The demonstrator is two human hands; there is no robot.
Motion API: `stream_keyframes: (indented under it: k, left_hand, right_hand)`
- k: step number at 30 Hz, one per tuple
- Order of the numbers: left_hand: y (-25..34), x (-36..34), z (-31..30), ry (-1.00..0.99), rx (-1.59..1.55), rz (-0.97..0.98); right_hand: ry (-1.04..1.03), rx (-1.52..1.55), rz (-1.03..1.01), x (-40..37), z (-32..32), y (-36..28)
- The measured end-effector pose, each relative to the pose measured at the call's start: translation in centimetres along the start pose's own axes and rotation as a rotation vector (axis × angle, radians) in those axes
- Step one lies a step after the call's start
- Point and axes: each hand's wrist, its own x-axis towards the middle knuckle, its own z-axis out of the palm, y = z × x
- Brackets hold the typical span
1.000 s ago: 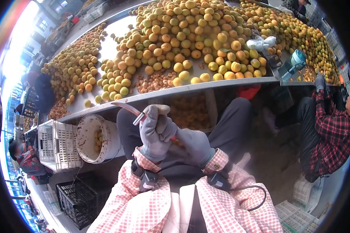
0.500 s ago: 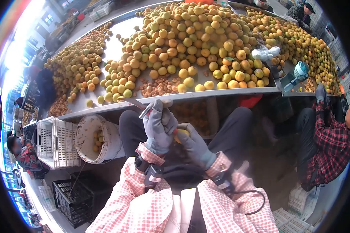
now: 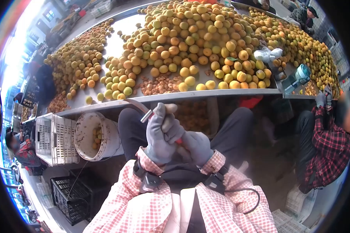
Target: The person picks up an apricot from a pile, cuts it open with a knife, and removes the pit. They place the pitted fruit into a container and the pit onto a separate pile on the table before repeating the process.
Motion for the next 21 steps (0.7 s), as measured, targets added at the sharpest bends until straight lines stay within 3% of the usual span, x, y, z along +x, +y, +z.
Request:
stream_keyframes:
  k: [2,4,5,7,8,10,13,18,20,21]
  left_hand:
    - [0.1,0.3,0.2,0.011,-0.078,-0.016]
    - [0.3,0.8,0.0,-0.005,-0.037,0.059]
    - [0.3,1.2,0.1,0.050,0.116,0.099]
    - [-0.1,2.0,-0.4,0.065,0.155,0.135]
    - [-0.3,2.4,-0.7,0.080,0.191,0.166]
    - [-0.6,2.8,-1.4,0.101,0.222,0.189]
    - [0.3,3.1,-3.1,0.112,0.152,0.137]
    - [2.4,2.5,-6.2,0.052,0.204,0.145]
    - [2.8,2.2,-7.1,0.079,0.177,0.115]
    - [2.9,2.1,-7.5,0.070,0.190,0.116]
  right_hand:
    - [0.051,-0.050,-0.052,-0.1,0.9,0.6]
    - [0.190,0.287,0.172,-0.2,2.4,0.1]
    - [0.191,0.289,0.171,-0.3,3.0,-0.4]
    - [0.320,0.991,0.605,0.1,3.8,-1.3]
    - [0.323,0.989,0.602,0.2,3.7,-0.9]
    - [0.320,1.343,0.910,0.3,3.4,0.3]
    - [0.289,1.536,1.020,-0.8,2.7,2.3]
    - [0.438,1.486,1.124,-2.4,4.2,7.1]
    - [0.414,1.156,1.247,-3.4,5.2,9.3]
    - [0.515,0.868,1.143,-4.8,7.0,11.2]
